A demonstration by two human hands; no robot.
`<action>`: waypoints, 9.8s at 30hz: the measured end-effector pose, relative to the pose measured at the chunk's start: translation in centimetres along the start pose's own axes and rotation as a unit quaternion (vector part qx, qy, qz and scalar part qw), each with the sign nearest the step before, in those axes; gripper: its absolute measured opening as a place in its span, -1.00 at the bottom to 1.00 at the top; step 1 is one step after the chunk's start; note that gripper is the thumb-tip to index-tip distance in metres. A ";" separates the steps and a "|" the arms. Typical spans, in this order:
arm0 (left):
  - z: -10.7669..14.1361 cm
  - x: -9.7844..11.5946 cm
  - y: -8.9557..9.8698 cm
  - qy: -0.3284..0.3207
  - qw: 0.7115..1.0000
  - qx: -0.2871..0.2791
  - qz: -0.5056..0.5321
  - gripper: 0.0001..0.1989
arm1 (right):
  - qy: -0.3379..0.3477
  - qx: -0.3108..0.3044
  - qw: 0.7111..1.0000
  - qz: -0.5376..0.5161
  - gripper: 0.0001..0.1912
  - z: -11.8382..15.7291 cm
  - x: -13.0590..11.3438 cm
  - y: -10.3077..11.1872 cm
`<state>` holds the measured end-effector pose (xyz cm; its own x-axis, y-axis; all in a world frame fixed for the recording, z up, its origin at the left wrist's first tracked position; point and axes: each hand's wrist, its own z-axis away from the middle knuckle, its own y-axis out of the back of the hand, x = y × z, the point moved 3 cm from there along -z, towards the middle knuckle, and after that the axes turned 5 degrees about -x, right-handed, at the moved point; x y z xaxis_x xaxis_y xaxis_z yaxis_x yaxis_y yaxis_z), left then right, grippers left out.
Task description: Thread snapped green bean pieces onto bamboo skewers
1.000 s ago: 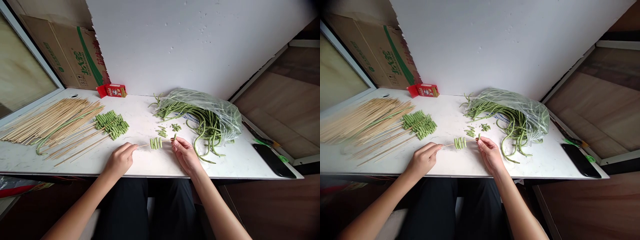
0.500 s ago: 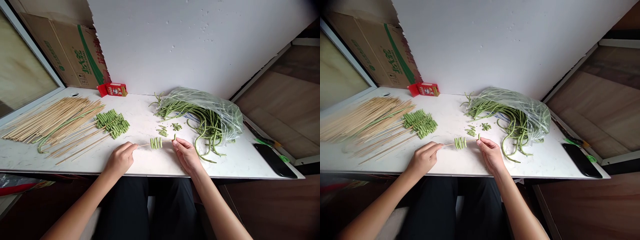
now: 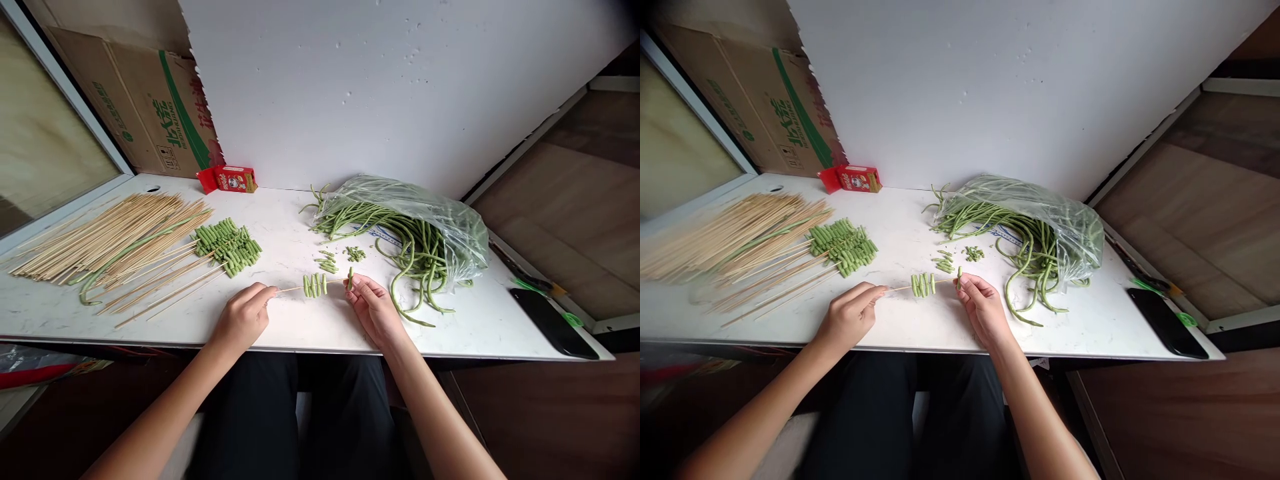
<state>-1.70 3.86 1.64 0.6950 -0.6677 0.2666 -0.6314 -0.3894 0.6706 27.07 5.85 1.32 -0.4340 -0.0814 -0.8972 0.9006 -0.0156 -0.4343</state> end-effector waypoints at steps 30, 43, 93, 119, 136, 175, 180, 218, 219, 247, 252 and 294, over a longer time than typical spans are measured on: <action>-0.1 0.7 -0.3 -0.040 0.999 -0.026 -0.014 -0.58 | 0.092 -0.021 0.977 0.193 -0.77 0.8 0.9 -1.5; -0.2 0.1 -0.2 0.019 1.000 -0.013 0.005 -0.58 | 0.045 -0.003 0.973 0.226 -0.57 0.2 -0.8 -1.7; 0.0 -0.2 0.0 0.049 0.999 0.014 0.004 -0.63 | 0.072 -0.011 0.977 0.200 -0.51 -2.1 -1.0 1.0; -0.2 0.5 -0.1 -0.014 0.999 -0.020 -0.029 -0.58 | 0.015 -0.019 0.998 0.053 -0.65 -0.2 -0.9 0.4; 0.0 0.4 0.0 -0.018 0.998 -0.019 -0.054 -0.59 | 0.026 -0.017 0.998 0.050 -0.70 -0.1 -1.0 0.0; 0.1 0.1 -0.1 -0.018 0.999 -0.027 -0.041 -0.54 | 0.035 -0.002 0.994 0.100 -0.68 -0.1 -0.4 0.7; 0.1 0.1 -0.1 -0.018 0.999 -0.035 -0.035 -0.52 | 0.046 -0.004 0.993 0.111 -0.69 -0.1 -0.3 0.9; 0.2 -0.3 0.1 0.042 0.998 0.018 -0.036 -0.61 | 0.169 0.021 0.863 0.475 -0.76 -3.6 -2.9 -0.6; 0.2 -0.4 0.1 0.055 0.997 0.023 -0.039 -0.63 | 0.179 0.003 0.840 0.512 -0.74 -4.2 -2.8 -0.9; 0.2 -0.4 -0.1 0.050 0.998 0.012 -0.046 -0.69 | 0.071 -0.016 0.962 0.262 -0.55 -1.8 -1.4 0.4; 0.2 -0.1 -0.1 0.030 0.998 0.010 -0.051 -0.66 | 0.038 0.021 0.991 0.129 -0.57 -0.8 -0.6 0.8; 0.3 0.0 -0.3 0.027 0.998 -0.019 -0.058 -0.63 | 0.062 0.022 0.983 0.169 -0.58 -0.4 -0.7 0.3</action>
<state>-1.63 3.76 1.19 0.7806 -0.5844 0.2217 -0.5331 -0.4371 0.7244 27.61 6.31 1.75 -0.1061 0.0337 -0.9938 0.9928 -0.0514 -0.1078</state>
